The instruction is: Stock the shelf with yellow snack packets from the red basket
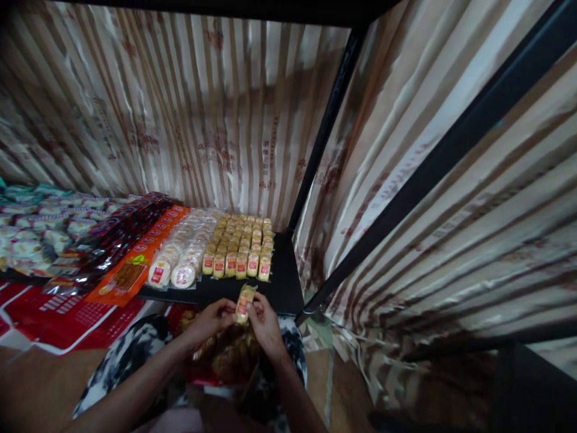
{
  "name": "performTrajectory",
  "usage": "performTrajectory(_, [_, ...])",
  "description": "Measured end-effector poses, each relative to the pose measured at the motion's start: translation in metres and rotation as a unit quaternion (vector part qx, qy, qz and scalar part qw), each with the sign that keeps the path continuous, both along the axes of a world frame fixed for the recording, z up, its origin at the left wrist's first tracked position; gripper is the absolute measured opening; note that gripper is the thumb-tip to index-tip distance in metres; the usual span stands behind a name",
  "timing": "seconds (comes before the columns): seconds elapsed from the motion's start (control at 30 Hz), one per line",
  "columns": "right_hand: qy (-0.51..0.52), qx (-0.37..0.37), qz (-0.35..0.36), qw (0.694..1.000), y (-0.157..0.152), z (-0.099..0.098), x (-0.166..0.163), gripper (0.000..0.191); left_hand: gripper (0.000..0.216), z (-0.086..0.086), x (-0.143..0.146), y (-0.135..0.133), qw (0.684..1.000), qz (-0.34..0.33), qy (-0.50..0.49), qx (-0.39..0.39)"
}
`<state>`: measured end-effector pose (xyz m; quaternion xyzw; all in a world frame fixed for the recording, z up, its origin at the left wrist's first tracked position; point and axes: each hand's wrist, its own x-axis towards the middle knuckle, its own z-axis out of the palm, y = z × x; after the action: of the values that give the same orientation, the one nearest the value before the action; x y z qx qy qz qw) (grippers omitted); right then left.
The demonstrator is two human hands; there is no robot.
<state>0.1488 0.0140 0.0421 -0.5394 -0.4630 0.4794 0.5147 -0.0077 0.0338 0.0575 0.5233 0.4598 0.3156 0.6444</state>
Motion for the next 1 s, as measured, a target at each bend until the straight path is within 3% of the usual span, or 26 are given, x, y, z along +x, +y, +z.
performTrajectory(0.2, [0.034,0.023,-0.103,0.994,0.012,0.013,0.015,0.047,0.013,-0.002,0.045,0.022,0.995,0.033,0.032,0.087])
performTrajectory(0.37, [-0.008,0.035,-0.151,0.988,0.021,-0.003,0.035,0.049,0.008,-0.003,0.071,0.033,0.989,0.031,0.064,0.127])
performTrajectory(0.57, [-0.136,0.028,-0.158,0.977,0.035,-0.020,0.053,0.046,0.030,-0.007,0.081,0.035,0.966,0.032,0.181,0.182])
performTrajectory(0.8, [-0.226,0.059,-0.178,0.956,0.062,-0.021,0.049,0.042,0.041,-0.003,0.087,0.039,0.950,0.030,0.206,0.233])
performTrajectory(1.0, [-0.266,0.054,-0.150,0.951,0.072,-0.028,0.047,0.044,0.045,-0.011,0.088,0.045,0.945,0.017,0.219,0.243])
